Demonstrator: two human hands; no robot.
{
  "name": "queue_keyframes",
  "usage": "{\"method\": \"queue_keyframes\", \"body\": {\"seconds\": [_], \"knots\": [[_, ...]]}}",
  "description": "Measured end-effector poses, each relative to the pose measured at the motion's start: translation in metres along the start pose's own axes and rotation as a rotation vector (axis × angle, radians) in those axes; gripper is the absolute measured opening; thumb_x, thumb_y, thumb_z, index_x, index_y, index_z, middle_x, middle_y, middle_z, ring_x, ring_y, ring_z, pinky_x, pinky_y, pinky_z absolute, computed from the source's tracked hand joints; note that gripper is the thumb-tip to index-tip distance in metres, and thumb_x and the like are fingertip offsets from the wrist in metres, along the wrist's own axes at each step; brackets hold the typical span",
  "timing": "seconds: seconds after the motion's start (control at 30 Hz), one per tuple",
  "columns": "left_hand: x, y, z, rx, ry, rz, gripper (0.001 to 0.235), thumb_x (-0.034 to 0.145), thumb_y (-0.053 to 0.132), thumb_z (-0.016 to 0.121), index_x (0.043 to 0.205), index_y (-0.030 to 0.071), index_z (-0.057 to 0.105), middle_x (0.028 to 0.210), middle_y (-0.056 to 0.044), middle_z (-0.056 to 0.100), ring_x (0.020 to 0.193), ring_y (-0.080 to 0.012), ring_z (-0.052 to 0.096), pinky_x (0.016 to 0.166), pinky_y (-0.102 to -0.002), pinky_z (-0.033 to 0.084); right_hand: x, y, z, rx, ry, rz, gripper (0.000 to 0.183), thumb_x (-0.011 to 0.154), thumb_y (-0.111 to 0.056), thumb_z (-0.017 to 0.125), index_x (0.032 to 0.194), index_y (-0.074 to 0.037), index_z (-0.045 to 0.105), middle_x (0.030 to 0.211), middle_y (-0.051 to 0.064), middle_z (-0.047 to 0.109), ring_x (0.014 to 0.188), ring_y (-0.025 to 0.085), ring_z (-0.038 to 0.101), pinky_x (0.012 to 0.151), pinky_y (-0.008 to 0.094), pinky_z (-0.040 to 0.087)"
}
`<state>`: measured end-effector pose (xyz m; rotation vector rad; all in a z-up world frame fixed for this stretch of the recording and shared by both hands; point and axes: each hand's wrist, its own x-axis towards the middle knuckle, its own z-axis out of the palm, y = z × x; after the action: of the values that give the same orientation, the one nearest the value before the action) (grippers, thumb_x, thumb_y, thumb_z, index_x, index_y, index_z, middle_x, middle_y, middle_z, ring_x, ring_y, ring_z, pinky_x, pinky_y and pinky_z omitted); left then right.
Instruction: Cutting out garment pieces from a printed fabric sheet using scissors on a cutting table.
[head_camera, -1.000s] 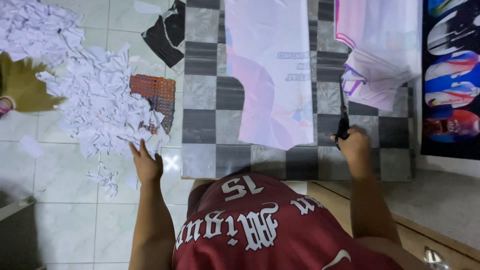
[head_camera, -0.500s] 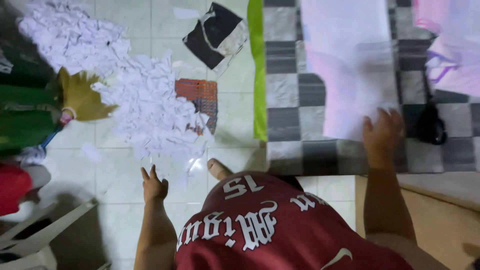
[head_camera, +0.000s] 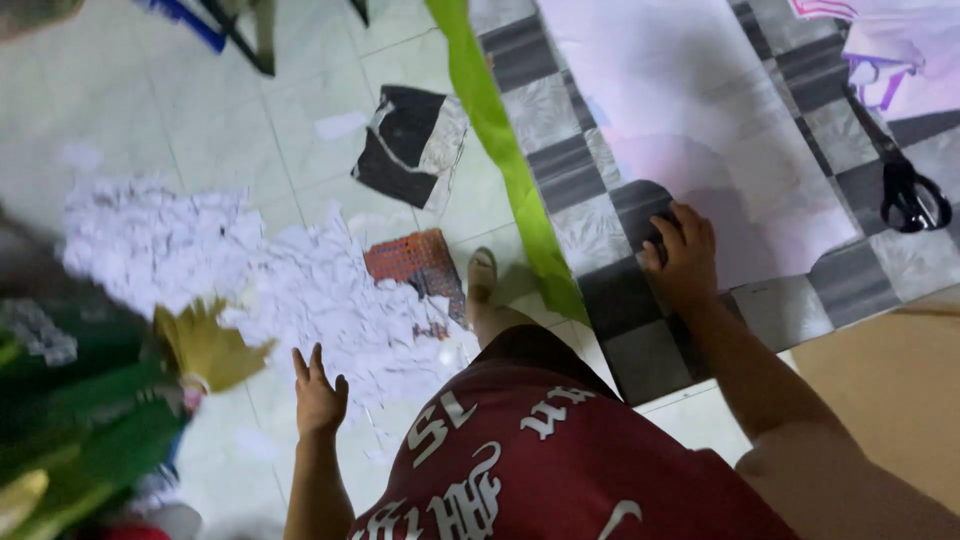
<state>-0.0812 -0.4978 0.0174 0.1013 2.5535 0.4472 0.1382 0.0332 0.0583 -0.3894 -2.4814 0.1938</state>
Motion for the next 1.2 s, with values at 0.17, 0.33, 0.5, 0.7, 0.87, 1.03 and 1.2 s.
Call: {"method": "queue_keyframes", "body": {"seconds": [0.17, 0.33, 0.5, 0.7, 0.87, 1.03, 1.2], "knots": [[0.129, 0.02, -0.033, 0.028, 0.133, 0.369, 0.075, 0.078, 0.013, 0.056, 0.146, 0.01, 0.025, 0.155, -0.025, 0.007, 0.135, -0.0442, 0.026, 0.105, -0.047, 0.032, -0.008, 0.006, 0.003, -0.147, -0.26, 0.272, 0.049, 0.084, -0.028, 0.057, 0.129, -0.009, 0.053, 0.141, 0.016, 0.047, 0.133, 0.036, 0.039, 0.111, 0.055, 0.024], [0.221, 0.089, -0.064, 0.222, -0.095, 0.198, 0.078, 0.078, 0.016, 0.055, 0.147, 0.025, 0.02, 0.16, -0.009, -0.002, 0.122, -0.0495, 0.039, 0.099, -0.057, 0.036, -0.028, 0.012, 0.012, -0.219, -0.352, 0.286, 0.052, 0.084, -0.039, 0.051, 0.13, -0.015, 0.051, 0.144, 0.011, 0.045, 0.136, 0.032, 0.038, 0.112, 0.053, 0.026], [0.317, 0.23, -0.077, 0.118, -0.068, 0.534, 0.073, 0.077, 0.013, 0.054, 0.145, 0.017, 0.027, 0.158, -0.013, 0.007, 0.135, -0.041, 0.028, 0.104, -0.05, 0.033, -0.014, 0.012, 0.01, -0.201, -0.358, 0.31, 0.044, 0.084, -0.034, 0.053, 0.124, -0.015, 0.055, 0.139, 0.011, 0.048, 0.134, 0.031, 0.04, 0.115, 0.05, 0.025], [0.417, 0.427, -0.056, -0.071, 0.294, 1.378, 0.062, 0.079, 0.01, 0.061, 0.139, 0.008, 0.047, 0.148, -0.024, 0.031, 0.124, -0.0451, 0.044, 0.1, -0.055, 0.038, 0.024, -0.004, 0.003, -0.289, -0.15, 0.313, 0.046, 0.078, -0.033, 0.06, 0.119, -0.013, 0.06, 0.128, 0.018, 0.052, 0.125, 0.04, 0.048, 0.109, 0.056, 0.035], [0.4, 0.645, -0.053, -0.184, 0.137, 1.859, 0.052, 0.085, 0.029, 0.057, 0.127, 0.0, 0.056, 0.128, -0.031, 0.049, 0.114, -0.0471, 0.051, 0.094, -0.053, 0.042, 0.102, 0.002, 0.03, -0.582, -0.013, 0.809, 0.044, 0.092, -0.026, 0.056, 0.128, -0.002, 0.054, 0.14, 0.023, 0.046, 0.131, 0.044, 0.041, 0.1, 0.062, 0.034], [0.425, 0.745, 0.034, 0.067, -0.069, 2.053, 0.065, 0.07, 0.029, 0.073, 0.13, 0.014, 0.057, 0.14, -0.02, 0.045, 0.127, -0.0409, 0.044, 0.098, -0.058, 0.035, 0.138, 0.037, 0.098, -0.696, 0.124, 1.353, 0.053, 0.093, -0.035, 0.059, 0.136, -0.005, 0.052, 0.146, 0.025, 0.037, 0.13, 0.052, 0.034, 0.093, 0.073, 0.031], [0.454, 0.77, 0.065, 0.38, -0.183, 1.966, 0.072, 0.078, 0.047, 0.058, 0.142, 0.02, 0.042, 0.15, -0.012, 0.034, 0.139, -0.0321, 0.03, 0.105, -0.063, 0.025, 0.149, 0.049, 0.115, -0.607, 0.021, 1.805, 0.066, 0.092, -0.061, 0.042, 0.146, -0.024, 0.037, 0.154, 0.015, 0.027, 0.141, 0.04, 0.021, 0.106, 0.068, 0.021]]}}
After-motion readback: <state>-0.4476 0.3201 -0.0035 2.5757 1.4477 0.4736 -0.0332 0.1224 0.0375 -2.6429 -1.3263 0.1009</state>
